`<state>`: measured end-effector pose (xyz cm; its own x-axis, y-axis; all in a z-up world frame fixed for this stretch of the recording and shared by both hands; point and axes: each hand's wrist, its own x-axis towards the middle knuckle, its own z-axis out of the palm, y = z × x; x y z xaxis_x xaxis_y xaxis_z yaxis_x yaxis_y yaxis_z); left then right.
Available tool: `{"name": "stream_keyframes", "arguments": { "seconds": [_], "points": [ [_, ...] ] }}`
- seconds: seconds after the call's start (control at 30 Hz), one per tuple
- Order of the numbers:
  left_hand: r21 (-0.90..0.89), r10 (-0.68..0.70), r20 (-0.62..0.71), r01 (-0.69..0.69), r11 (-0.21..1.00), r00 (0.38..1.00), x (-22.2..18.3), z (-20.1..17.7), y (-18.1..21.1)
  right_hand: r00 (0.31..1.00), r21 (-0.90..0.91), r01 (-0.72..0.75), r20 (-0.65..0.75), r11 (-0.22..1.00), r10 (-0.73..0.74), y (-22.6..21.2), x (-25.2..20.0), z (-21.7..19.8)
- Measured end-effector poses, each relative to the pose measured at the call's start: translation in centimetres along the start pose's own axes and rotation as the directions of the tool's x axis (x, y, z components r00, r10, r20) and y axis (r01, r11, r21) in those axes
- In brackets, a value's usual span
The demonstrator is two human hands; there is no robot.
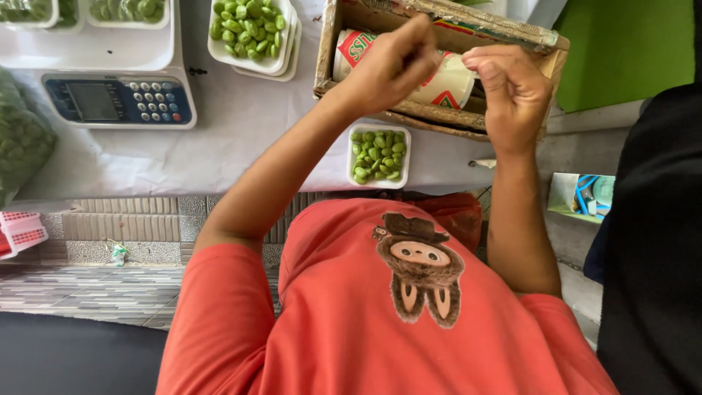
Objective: Packaging green vegetables into foam trays and sealing them with plastic wrap
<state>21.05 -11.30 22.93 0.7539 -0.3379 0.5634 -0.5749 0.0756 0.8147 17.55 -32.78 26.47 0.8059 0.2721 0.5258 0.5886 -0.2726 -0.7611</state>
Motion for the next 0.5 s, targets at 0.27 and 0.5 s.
{"name": "stream_keyframes", "arguments": {
  "seconds": [0.27, 0.5],
  "points": [
    [0.459, 0.057, 0.143, -0.117, 0.881, 0.988, 1.1, 2.6, -1.2, 0.993, -0.055, 0.107, -0.035, 0.993, -0.109, 0.0, -0.5, -0.4],
    [0.390, 0.164, 0.183, -0.225, 0.893, 0.969, 1.3, 1.8, 0.3, 0.927, -0.012, -0.369, 0.062, 0.929, 0.369, 1.3, -7.1, -1.2]
  ]
}}
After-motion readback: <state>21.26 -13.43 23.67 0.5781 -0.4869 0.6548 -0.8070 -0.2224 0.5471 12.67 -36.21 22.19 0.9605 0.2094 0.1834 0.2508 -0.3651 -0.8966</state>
